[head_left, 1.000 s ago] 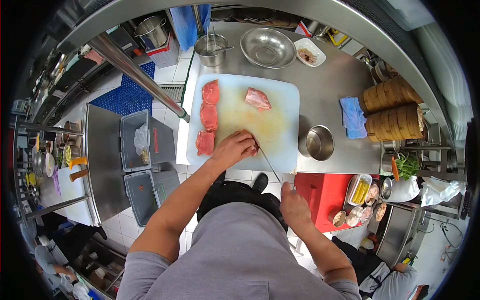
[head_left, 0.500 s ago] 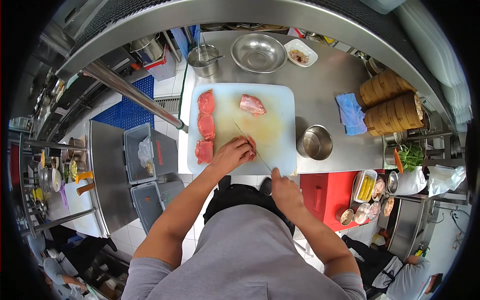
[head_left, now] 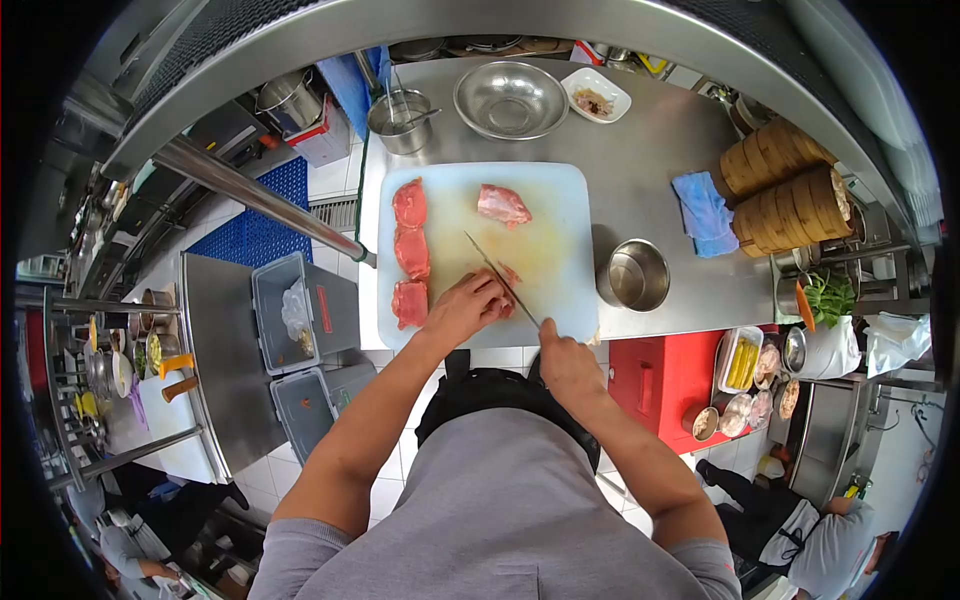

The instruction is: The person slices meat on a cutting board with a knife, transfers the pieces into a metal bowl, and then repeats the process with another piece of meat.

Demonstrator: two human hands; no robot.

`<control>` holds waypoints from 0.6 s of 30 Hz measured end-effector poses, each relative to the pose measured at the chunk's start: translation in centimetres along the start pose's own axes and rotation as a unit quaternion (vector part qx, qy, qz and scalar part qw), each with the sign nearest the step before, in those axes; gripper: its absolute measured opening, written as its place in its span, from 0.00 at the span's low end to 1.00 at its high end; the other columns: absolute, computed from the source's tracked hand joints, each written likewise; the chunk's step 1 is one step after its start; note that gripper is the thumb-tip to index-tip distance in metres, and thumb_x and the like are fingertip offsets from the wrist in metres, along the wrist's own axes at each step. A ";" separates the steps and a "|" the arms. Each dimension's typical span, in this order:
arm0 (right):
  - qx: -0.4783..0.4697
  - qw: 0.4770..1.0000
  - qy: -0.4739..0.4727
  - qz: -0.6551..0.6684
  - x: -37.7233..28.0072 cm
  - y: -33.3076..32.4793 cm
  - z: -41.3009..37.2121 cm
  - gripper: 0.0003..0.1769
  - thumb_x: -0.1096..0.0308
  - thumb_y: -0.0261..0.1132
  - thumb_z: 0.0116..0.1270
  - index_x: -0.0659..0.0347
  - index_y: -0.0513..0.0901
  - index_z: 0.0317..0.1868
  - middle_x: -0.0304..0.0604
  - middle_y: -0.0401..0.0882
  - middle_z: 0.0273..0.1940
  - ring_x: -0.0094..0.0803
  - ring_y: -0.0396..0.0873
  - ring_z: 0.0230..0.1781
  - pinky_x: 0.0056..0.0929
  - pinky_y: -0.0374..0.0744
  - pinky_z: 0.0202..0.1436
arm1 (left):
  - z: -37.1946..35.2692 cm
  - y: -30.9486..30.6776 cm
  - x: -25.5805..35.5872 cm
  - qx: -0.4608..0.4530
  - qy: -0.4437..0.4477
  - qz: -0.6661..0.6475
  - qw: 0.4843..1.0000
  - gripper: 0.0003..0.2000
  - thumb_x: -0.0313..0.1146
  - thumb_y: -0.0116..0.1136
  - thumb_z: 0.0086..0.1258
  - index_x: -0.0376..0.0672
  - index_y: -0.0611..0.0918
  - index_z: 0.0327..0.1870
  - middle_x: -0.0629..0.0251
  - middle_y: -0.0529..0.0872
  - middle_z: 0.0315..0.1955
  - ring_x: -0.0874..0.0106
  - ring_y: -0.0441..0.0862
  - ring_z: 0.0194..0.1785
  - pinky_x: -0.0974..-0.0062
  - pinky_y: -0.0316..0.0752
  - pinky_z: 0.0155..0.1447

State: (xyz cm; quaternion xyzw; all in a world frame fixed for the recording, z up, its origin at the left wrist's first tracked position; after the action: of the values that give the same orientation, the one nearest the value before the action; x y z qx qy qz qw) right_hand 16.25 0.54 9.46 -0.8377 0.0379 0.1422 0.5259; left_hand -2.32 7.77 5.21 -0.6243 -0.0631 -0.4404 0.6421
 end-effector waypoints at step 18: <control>-0.031 0.999 0.025 0.000 -0.6 0.3 -1.2 0.10 0.74 0.54 0.73 0.62 0.68 0.53 0.65 0.86 0.36 0.62 0.88 0.39 0.55 0.87 0.44 | -0.9 1.0 -0.7 0.033 0.005 0.025 0.999 0.08 0.31 0.68 0.64 0.47 0.85 0.43 0.67 0.83 0.48 0.61 0.82 0.54 0.63 0.82 0.56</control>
State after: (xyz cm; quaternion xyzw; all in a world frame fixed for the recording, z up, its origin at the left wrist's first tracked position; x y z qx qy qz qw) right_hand 15.86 -0.74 9.91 -0.8569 0.0466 0.1225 0.4986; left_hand -2.55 7.16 3.84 -0.6024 -0.0590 -0.4251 0.6730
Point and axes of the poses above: each hand's wrist, its own z-axis towards the middle knuckle, its own y-axis out of the palm, x = y × z, the point moved 4 cm from there along z, towards the middle knuckle
